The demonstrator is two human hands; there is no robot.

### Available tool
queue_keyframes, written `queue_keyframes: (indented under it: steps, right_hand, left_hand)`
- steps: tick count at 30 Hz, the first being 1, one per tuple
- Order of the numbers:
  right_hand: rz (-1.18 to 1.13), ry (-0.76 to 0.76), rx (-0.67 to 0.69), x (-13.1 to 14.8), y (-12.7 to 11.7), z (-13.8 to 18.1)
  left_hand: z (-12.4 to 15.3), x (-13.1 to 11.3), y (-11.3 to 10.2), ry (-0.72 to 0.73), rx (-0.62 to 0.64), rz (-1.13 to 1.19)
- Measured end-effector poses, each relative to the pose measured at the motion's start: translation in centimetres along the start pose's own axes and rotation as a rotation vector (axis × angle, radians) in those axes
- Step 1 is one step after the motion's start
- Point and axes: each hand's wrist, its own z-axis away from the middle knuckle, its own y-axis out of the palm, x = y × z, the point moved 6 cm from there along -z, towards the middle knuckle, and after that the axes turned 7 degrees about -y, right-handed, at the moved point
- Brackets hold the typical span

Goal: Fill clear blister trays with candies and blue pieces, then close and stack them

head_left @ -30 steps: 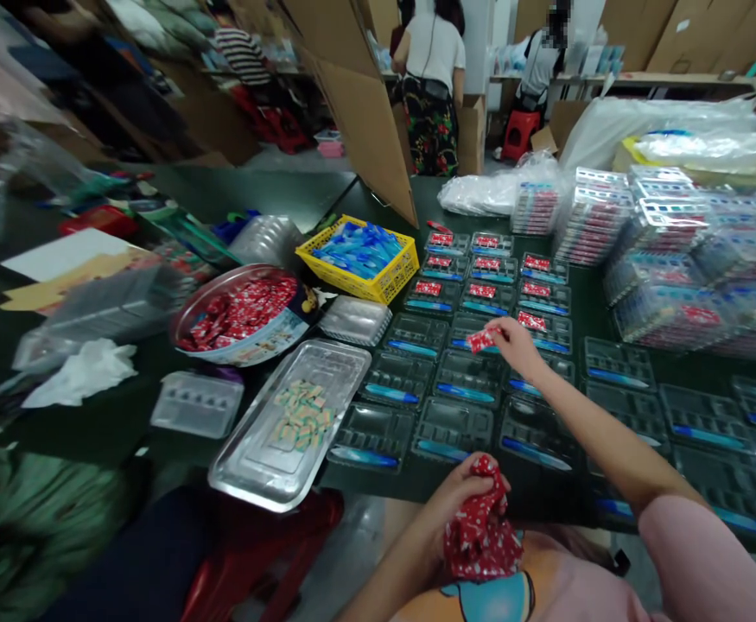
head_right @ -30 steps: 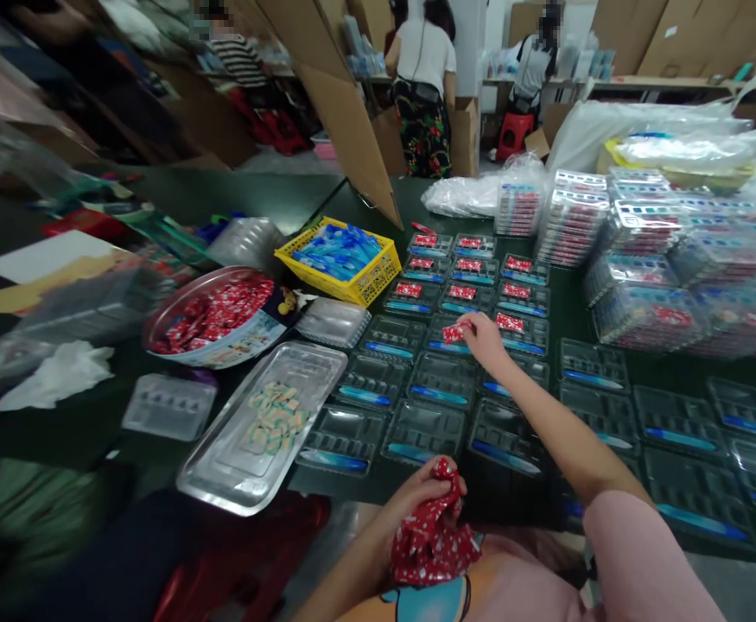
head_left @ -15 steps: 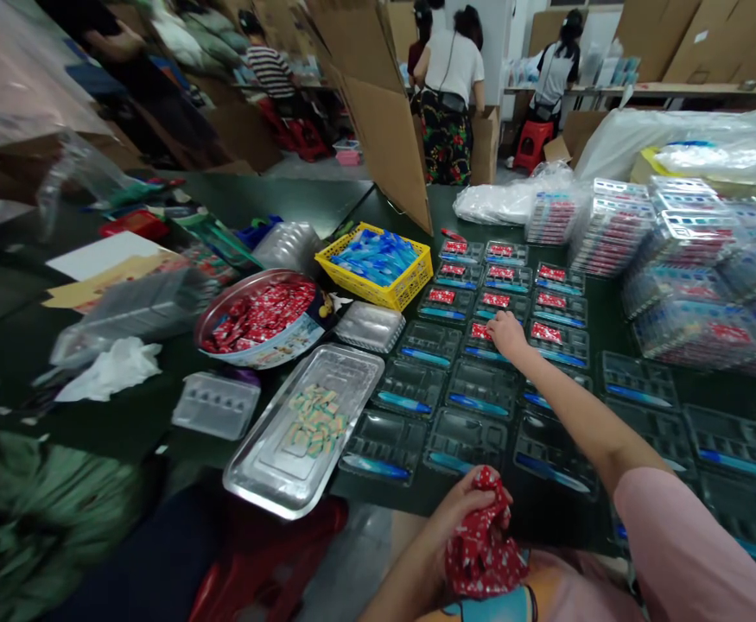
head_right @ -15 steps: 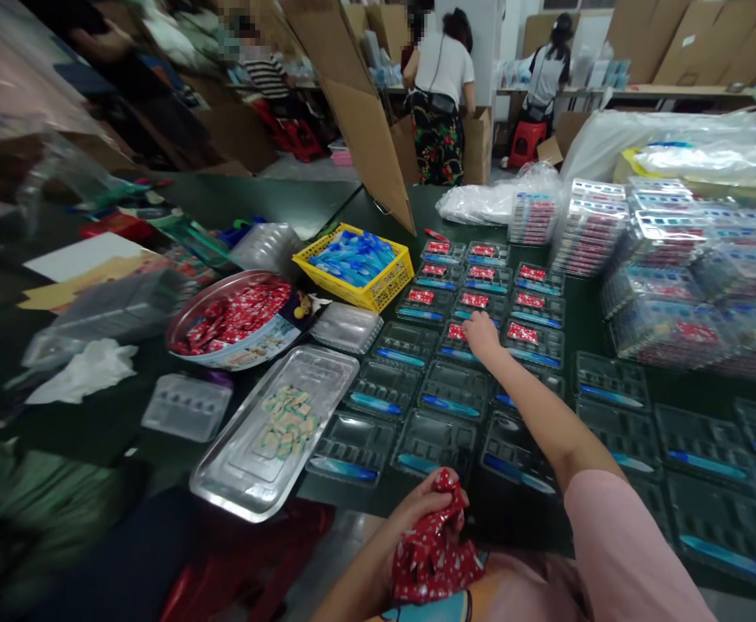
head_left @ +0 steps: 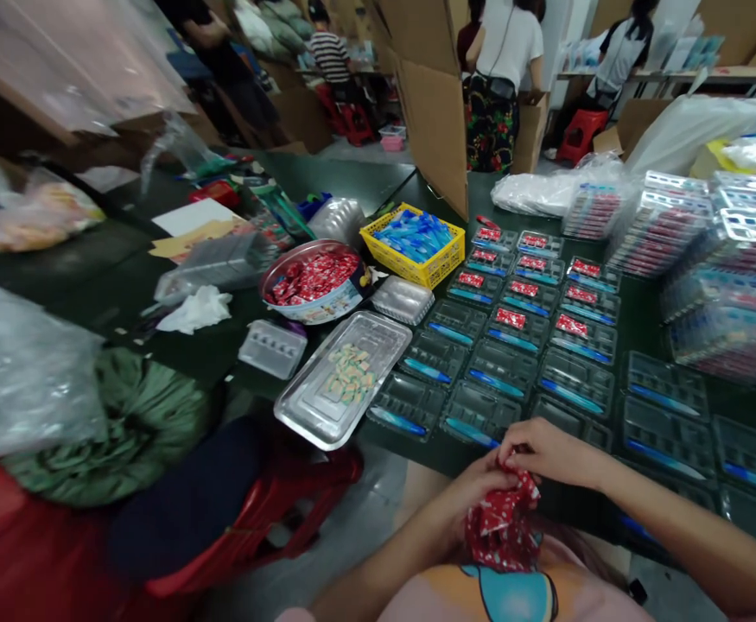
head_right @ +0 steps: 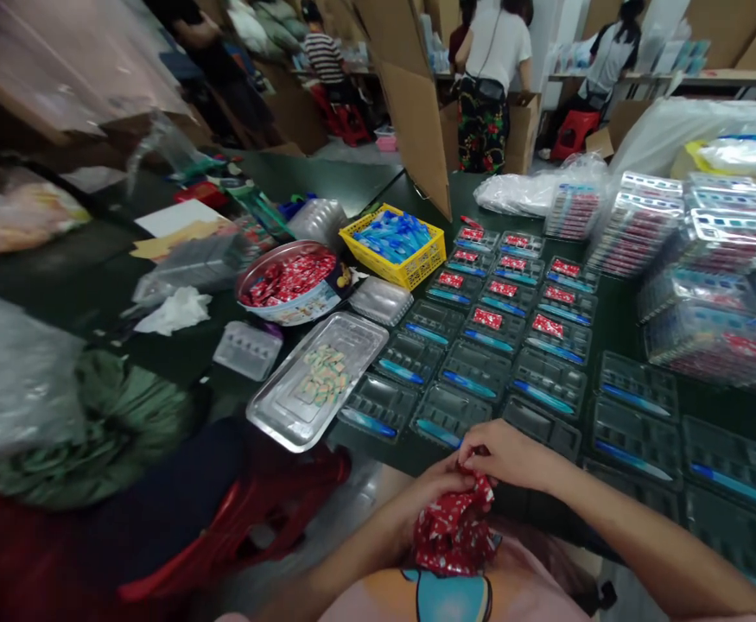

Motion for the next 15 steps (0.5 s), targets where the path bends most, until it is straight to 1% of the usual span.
queue_keyframes:
  steps: [3, 5, 7, 9, 10, 11, 13, 15]
  right_hand:
    - [-0.108, 0.017, -0.072, -0.5, -0.2, -1.0]
    - [-0.182, 0.018, -0.171, -1.3, -1.5, -2.9]
    - [-0.235, 0.005, -0.328, -2.5, -4.0, -5.6]
    - [-0.245, -0.026, -0.497, -4.0, -7.4, -9.0]
    - [-0.206, -0.042, -0.572, -4.8, -9.3, -10.8]
    - [-0.128, -0.051, -0.617, -5.4, -11.0, -12.8]
    - [0.096, -0.042, -0.637, -6.4, -13.8, -17.0]
    - [0.258, -0.023, -0.629, -7.3, -15.6, -20.8]
  left_hand:
    - [0.4, 0.2, -0.3, -0.012, -0.019, 0.039]
    - [0.6, 0.5, -0.8, -0.027, 0.004, 0.058]
    - [0.6, 0.7, -1.4, -0.037, 0.050, 0.065]
    - [0.7, 0.9, -2.3, -0.032, 0.084, 0.072]
    - [0.7, 0.9, -2.8, -0.020, 0.091, 0.080]
    - [0.7, 0.9, -3.3, -0.004, 0.096, 0.091]
    - [0.8, 0.8, -4.4, 0.026, 0.108, 0.117]
    - [0.9, 0.8, -5.6, 0.039, 0.108, 0.148]
